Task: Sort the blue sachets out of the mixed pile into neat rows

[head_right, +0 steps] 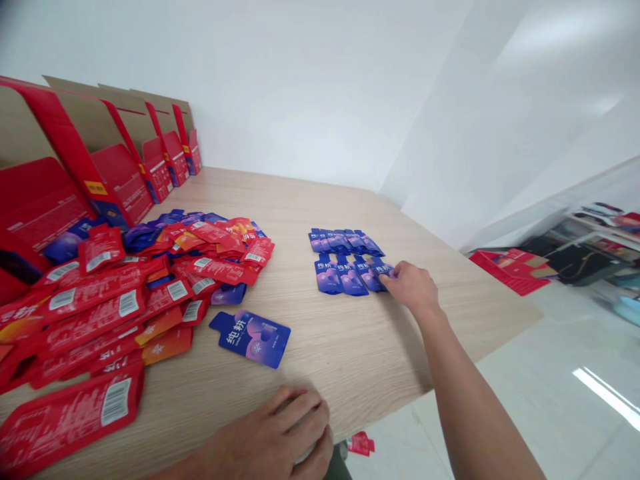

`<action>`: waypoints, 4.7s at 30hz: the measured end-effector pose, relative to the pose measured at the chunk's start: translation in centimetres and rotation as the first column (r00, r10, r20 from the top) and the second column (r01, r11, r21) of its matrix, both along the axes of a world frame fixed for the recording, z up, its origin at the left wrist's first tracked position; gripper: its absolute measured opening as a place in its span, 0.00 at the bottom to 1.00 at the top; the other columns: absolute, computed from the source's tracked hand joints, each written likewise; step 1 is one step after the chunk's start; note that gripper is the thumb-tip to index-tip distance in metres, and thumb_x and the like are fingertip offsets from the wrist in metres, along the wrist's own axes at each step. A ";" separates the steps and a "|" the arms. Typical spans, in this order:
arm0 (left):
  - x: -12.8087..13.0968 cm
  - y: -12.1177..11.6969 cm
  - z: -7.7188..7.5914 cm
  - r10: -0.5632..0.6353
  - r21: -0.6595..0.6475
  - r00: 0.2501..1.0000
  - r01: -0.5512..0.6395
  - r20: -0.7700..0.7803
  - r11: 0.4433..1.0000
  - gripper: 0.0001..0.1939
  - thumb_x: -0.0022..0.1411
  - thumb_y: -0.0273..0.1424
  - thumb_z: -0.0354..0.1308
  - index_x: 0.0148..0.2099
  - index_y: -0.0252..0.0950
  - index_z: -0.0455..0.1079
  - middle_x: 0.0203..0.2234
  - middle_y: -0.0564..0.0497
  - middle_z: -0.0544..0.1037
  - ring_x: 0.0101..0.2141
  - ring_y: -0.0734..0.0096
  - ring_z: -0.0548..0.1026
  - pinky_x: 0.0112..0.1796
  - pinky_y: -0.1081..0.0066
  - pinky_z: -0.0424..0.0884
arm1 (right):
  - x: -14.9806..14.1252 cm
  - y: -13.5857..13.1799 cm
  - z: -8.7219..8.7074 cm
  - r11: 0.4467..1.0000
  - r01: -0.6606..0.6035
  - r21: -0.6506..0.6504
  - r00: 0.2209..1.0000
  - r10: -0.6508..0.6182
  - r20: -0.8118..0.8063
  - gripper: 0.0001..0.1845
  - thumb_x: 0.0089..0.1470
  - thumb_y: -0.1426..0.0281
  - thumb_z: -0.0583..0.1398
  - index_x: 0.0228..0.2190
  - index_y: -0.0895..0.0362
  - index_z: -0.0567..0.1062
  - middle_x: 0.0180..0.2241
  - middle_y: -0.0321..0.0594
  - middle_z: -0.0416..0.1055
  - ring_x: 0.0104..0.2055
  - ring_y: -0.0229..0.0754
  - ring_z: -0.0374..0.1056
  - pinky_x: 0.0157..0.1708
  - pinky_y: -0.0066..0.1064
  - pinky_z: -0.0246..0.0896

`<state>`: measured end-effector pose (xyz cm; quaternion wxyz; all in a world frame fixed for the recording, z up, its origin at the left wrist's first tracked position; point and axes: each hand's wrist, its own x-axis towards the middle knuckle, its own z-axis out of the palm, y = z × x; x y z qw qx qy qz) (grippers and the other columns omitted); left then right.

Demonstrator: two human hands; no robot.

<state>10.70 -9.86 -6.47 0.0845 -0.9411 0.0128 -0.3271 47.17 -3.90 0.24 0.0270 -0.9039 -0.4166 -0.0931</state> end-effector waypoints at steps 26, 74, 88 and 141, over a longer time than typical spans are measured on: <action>0.2 0.2 -0.3 -0.008 -0.012 1.000 0.008 0.026 1.000 0.06 0.73 0.30 0.56 0.44 0.35 0.74 0.41 0.49 0.80 0.43 0.64 0.75 0.41 0.65 0.66 | -8.8 -0.1 2.5 0.920 -0.334 0.203 0.938 0.346 -0.024 0.24 0.62 0.57 0.64 0.52 0.61 0.77 0.50 0.58 0.79 0.54 0.61 0.75 0.53 0.46 0.67; 0.1 0.2 -0.1 -0.003 0.008 0.998 0.003 0.060 1.000 0.07 0.73 0.32 0.57 0.44 0.34 0.74 0.38 0.49 0.79 0.42 0.63 0.74 0.43 0.65 0.65 | -6.5 2.6 0.3 0.995 -0.055 -0.087 0.998 0.055 0.003 0.29 0.62 0.48 0.58 0.49 0.59 0.78 0.46 0.62 0.80 0.51 0.66 0.77 0.46 0.50 0.71; 0.1 0.1 0.0 -0.005 -0.033 1.000 0.005 0.021 0.999 0.09 0.75 0.30 0.53 0.46 0.34 0.74 0.40 0.48 0.80 0.44 0.64 0.75 0.44 0.65 0.66 | -1.0 -0.9 -2.6 0.900 -0.425 0.101 0.904 0.428 -0.006 0.52 0.46 0.55 0.72 0.66 0.59 0.62 0.66 0.61 0.64 0.68 0.67 0.60 0.63 0.58 0.58; -0.2 -0.9 -0.3 0.033 -0.041 0.999 -0.032 0.035 0.999 0.04 0.69 0.28 0.60 0.44 0.32 0.73 0.33 0.52 0.76 0.33 0.67 0.75 0.30 0.67 0.64 | -24.5 -4.3 1.3 0.443 -0.896 0.015 0.432 0.880 -0.197 0.24 0.55 0.54 0.71 0.44 0.59 0.78 0.47 0.50 0.77 0.51 0.55 0.71 0.50 0.42 0.66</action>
